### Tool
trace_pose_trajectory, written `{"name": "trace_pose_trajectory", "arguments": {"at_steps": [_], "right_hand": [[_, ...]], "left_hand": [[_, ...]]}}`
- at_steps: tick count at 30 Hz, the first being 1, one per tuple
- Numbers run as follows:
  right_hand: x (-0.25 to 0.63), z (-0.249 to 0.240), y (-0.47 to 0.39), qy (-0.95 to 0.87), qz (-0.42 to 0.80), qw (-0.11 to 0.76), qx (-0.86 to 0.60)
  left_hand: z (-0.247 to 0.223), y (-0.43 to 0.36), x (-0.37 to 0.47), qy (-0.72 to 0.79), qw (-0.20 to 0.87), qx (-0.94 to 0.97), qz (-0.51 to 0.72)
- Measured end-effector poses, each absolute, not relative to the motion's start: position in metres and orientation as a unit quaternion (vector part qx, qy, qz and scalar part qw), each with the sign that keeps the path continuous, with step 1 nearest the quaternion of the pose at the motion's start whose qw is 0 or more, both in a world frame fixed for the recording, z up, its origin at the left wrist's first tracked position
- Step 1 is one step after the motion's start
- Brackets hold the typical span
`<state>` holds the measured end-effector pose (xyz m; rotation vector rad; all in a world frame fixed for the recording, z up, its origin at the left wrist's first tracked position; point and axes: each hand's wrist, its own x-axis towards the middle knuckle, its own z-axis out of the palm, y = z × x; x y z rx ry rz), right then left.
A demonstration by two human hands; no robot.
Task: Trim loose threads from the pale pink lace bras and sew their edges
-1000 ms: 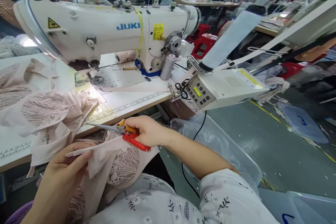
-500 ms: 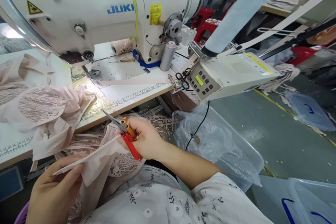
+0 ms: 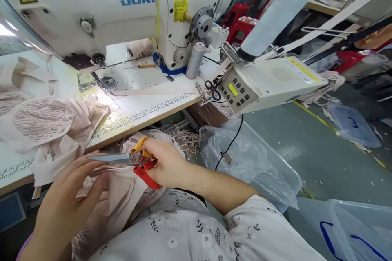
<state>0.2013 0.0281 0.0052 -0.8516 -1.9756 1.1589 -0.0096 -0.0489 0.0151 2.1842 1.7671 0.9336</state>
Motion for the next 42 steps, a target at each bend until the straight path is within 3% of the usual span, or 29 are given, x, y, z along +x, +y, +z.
{"name": "trace_pose_trajectory", "arguments": {"at_steps": [2, 4, 8, 12, 15, 20, 27, 34, 42], "right_hand": [[0.201, 0.008, 0.028, -0.771, 0.437, 0.333, -0.320], [0.202, 0.010, 0.029, -0.779, 0.439, 0.325, -0.309], [0.203, 0.011, 0.031, -0.781, 0.436, 0.332, -0.299], [0.204, 0.008, 0.032, -0.747, 0.490, 0.325, -0.310], [0.204, 0.005, 0.032, -0.718, 0.544, 0.296, -0.317], [0.204, -0.001, 0.030, -0.695, 0.568, 0.267, -0.352], [0.201, -0.002, 0.027, -0.638, 0.607, 0.284, -0.379], [0.202, 0.025, 0.032, -0.582, 0.723, 0.239, -0.285], [0.223, 0.016, 0.051, -0.681, 0.669, 0.162, -0.251]], "left_hand": [[0.026, -0.041, 0.001, 0.549, 0.018, 0.786, 0.284], [0.035, -0.034, 0.014, 0.532, 0.029, 0.811, 0.240], [0.034, -0.021, 0.023, 0.553, 0.233, 0.777, 0.190], [0.028, -0.016, 0.014, 0.554, 0.428, 0.665, 0.261], [0.027, -0.018, 0.012, 0.568, 0.500, 0.569, 0.321], [0.027, -0.025, 0.019, 0.631, 0.514, 0.407, 0.415], [0.029, -0.024, 0.024, 0.653, 0.499, 0.342, 0.455], [0.038, -0.025, 0.022, 0.583, 0.623, 0.258, 0.453], [0.022, -0.022, 0.019, 0.589, 0.586, 0.261, 0.491]]}}
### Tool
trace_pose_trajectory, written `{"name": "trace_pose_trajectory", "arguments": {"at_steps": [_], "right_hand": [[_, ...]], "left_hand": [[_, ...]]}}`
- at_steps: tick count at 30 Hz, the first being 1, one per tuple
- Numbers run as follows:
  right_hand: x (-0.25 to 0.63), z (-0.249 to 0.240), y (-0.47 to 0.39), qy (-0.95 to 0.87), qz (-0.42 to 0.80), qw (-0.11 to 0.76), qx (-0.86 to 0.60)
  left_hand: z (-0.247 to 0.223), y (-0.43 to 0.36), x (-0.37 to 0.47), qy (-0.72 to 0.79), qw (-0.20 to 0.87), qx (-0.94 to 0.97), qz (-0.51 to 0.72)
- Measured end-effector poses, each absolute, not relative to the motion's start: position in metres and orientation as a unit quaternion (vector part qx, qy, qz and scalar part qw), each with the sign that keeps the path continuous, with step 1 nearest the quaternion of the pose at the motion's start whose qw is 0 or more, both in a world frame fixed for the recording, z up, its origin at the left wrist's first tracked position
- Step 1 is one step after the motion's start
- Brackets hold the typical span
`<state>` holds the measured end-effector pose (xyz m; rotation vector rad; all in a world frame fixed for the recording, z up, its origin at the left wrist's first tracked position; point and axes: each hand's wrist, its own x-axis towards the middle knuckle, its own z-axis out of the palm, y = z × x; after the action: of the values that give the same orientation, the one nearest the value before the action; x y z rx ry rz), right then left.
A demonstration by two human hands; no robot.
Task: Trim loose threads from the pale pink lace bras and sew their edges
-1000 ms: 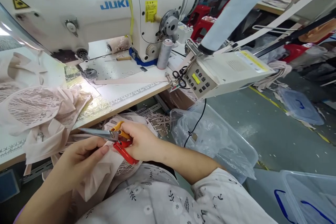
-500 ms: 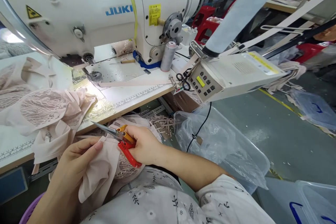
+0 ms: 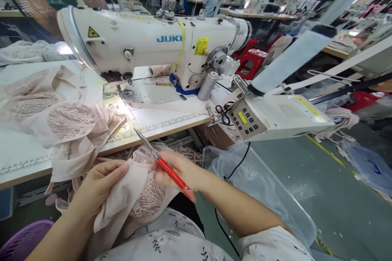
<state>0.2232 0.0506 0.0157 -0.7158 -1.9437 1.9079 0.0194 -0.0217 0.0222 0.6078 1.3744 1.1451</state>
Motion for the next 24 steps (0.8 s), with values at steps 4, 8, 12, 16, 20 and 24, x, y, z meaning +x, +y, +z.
{"name": "trace_pose_trajectory", "arguments": {"at_steps": [4, 8, 12, 16, 20, 24], "right_hand": [[0.239, 0.014, 0.049, -0.742, 0.634, 0.083, -0.202], [0.240, 0.012, 0.042, -0.737, 0.642, 0.020, -0.210], [0.237, 0.008, 0.037, -0.745, 0.636, 0.007, -0.202], [0.235, 0.010, 0.034, -0.749, 0.630, 0.000, -0.204], [0.228, 0.011, 0.027, -0.742, 0.634, 0.019, -0.218], [0.218, 0.007, 0.016, -0.702, 0.655, 0.049, -0.277]], "left_hand": [[0.019, -0.023, 0.016, 0.590, 0.563, 0.293, 0.500], [0.019, -0.026, 0.016, 0.595, 0.543, 0.296, 0.514], [0.016, -0.027, 0.011, 0.575, 0.555, 0.329, 0.502], [0.014, -0.031, 0.006, 0.570, 0.553, 0.377, 0.477], [0.013, -0.037, 0.003, 0.562, 0.552, 0.407, 0.463], [0.017, -0.045, 0.001, 0.557, 0.548, 0.388, 0.489]]}}
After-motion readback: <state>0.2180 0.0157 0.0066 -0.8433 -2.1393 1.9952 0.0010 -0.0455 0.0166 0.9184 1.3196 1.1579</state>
